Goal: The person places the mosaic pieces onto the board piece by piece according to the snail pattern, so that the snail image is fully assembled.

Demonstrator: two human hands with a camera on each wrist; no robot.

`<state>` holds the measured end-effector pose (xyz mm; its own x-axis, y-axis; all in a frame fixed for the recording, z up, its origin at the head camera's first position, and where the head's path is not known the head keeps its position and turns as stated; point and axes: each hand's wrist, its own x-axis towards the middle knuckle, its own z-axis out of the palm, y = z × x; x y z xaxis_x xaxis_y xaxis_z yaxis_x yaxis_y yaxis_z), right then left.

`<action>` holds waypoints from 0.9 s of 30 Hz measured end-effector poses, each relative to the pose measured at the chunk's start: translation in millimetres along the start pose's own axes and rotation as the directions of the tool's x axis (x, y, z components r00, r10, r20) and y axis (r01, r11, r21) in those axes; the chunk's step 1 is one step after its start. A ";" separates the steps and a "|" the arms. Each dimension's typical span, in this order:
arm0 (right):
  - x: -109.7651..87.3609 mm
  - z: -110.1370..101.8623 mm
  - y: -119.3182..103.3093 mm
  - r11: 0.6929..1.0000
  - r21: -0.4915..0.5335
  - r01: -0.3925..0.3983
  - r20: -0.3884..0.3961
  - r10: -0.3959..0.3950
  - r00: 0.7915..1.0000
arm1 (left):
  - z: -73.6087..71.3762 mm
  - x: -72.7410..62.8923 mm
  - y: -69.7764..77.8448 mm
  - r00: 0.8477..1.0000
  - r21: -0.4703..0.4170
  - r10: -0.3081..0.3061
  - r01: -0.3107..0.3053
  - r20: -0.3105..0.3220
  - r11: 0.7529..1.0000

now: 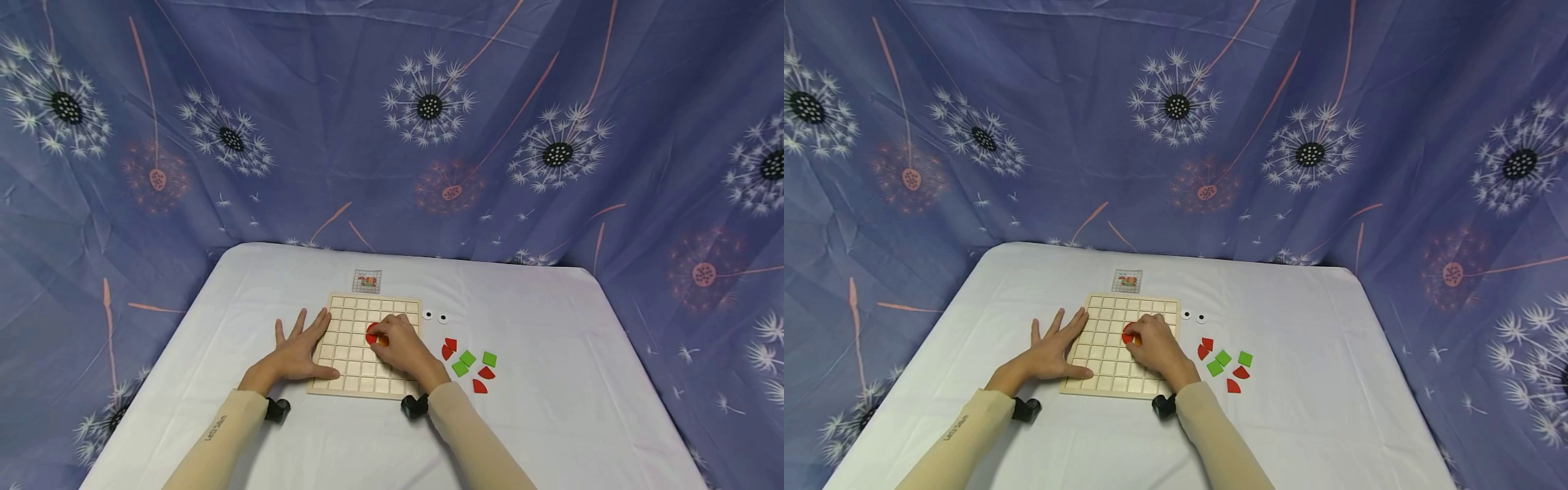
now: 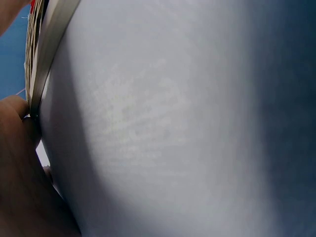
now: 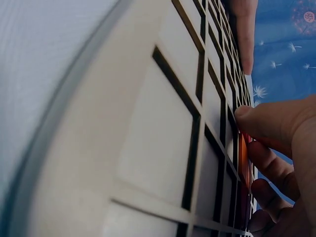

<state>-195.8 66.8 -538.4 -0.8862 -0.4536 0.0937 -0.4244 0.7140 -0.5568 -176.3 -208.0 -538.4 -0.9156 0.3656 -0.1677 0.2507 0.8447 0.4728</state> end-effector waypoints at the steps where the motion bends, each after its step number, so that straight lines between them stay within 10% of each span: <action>1: -0.4 -0.5 0.6 1.000 0.003 0.001 0.000 -0.001 1.000 | 0.0 0.2 0.0 1.000 0.000 -0.001 0.001 0.001 1.000; 27: -29.5 -14.1 7.9 0.987 0.134 -0.085 -0.129 0.102 0.986 | -0.5 0.4 2.6 1.000 0.010 -0.005 0.005 0.005 1.000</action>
<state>-175.7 93.4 -533.9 -0.9415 -0.3055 0.1424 -0.3190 0.6717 -0.6686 -176.2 -205.8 -536.8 -0.9151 0.3635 -0.1744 0.2495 0.8504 0.4631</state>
